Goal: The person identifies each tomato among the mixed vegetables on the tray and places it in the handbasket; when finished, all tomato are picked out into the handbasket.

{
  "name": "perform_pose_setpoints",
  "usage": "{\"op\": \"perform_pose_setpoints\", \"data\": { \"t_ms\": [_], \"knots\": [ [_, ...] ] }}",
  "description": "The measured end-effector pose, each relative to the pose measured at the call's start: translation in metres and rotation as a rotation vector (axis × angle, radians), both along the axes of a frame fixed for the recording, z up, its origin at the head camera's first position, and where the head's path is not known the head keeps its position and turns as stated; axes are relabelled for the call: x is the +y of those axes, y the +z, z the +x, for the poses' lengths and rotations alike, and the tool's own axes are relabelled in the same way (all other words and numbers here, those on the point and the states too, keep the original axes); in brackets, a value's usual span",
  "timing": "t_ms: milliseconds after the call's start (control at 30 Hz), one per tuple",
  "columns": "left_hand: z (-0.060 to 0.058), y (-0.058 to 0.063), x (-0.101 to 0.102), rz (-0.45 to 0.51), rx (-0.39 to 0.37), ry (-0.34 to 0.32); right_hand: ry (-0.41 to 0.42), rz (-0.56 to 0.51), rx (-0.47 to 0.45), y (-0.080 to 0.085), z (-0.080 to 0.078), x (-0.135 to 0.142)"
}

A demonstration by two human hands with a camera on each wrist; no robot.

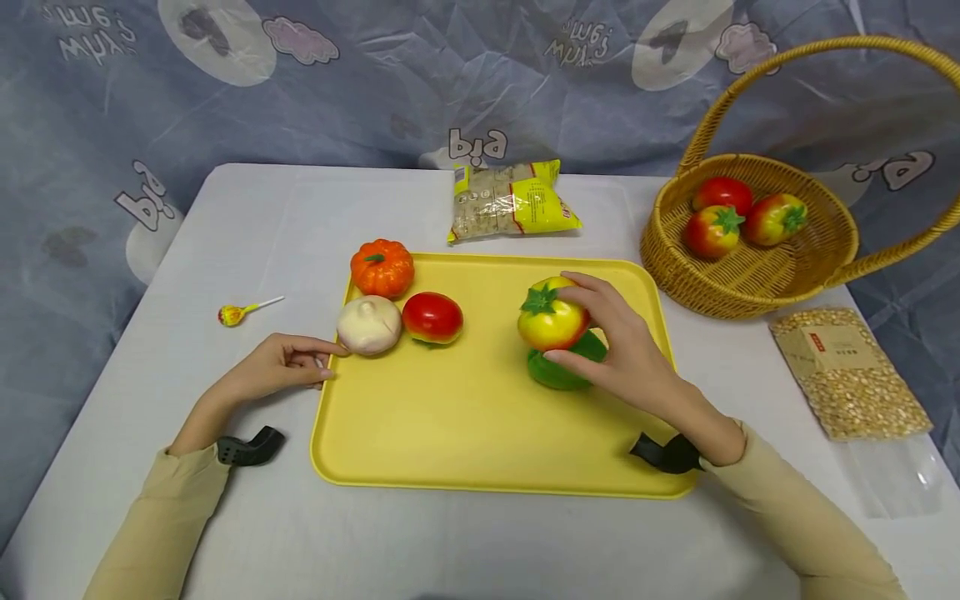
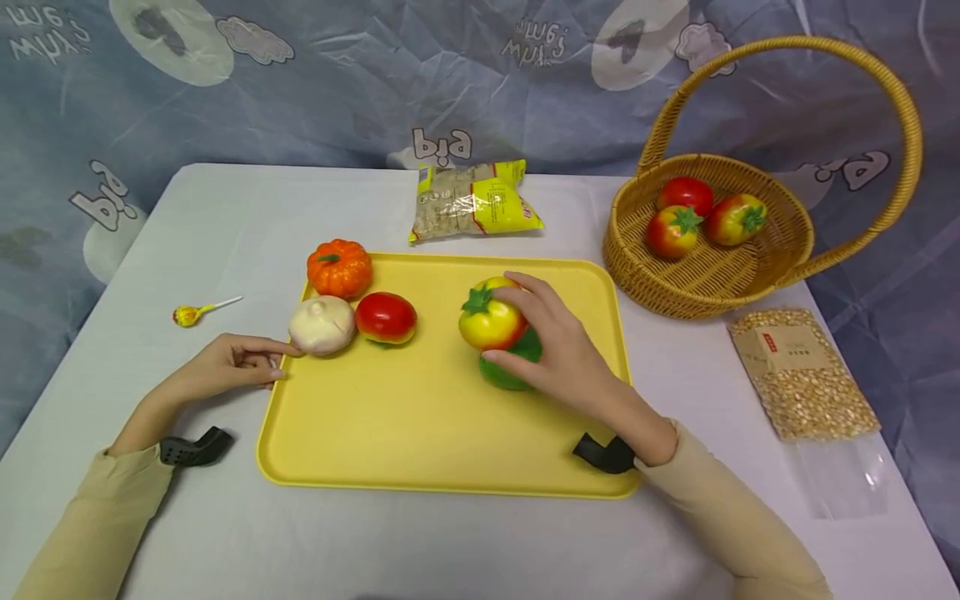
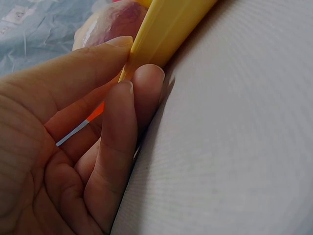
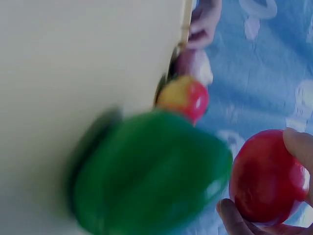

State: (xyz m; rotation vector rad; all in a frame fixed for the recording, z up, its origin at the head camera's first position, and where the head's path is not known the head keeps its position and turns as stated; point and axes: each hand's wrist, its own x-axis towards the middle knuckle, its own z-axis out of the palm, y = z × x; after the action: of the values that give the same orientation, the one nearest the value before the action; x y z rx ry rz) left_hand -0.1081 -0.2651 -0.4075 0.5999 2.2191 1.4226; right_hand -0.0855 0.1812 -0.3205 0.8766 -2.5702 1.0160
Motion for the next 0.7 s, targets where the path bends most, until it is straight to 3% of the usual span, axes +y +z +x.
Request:
{"op": "perform_pose_setpoints", "data": {
  "t_ms": [233,700],
  "knots": [
    [-0.001,-0.001,0.000,-0.019,-0.005,0.015,-0.094,-0.095,0.114,0.007,-0.005,0.037],
    [0.000,-0.001,0.000,0.001,-0.002,0.008,-0.380,-0.147,0.179,0.008,-0.023,0.103]
  ]
}}
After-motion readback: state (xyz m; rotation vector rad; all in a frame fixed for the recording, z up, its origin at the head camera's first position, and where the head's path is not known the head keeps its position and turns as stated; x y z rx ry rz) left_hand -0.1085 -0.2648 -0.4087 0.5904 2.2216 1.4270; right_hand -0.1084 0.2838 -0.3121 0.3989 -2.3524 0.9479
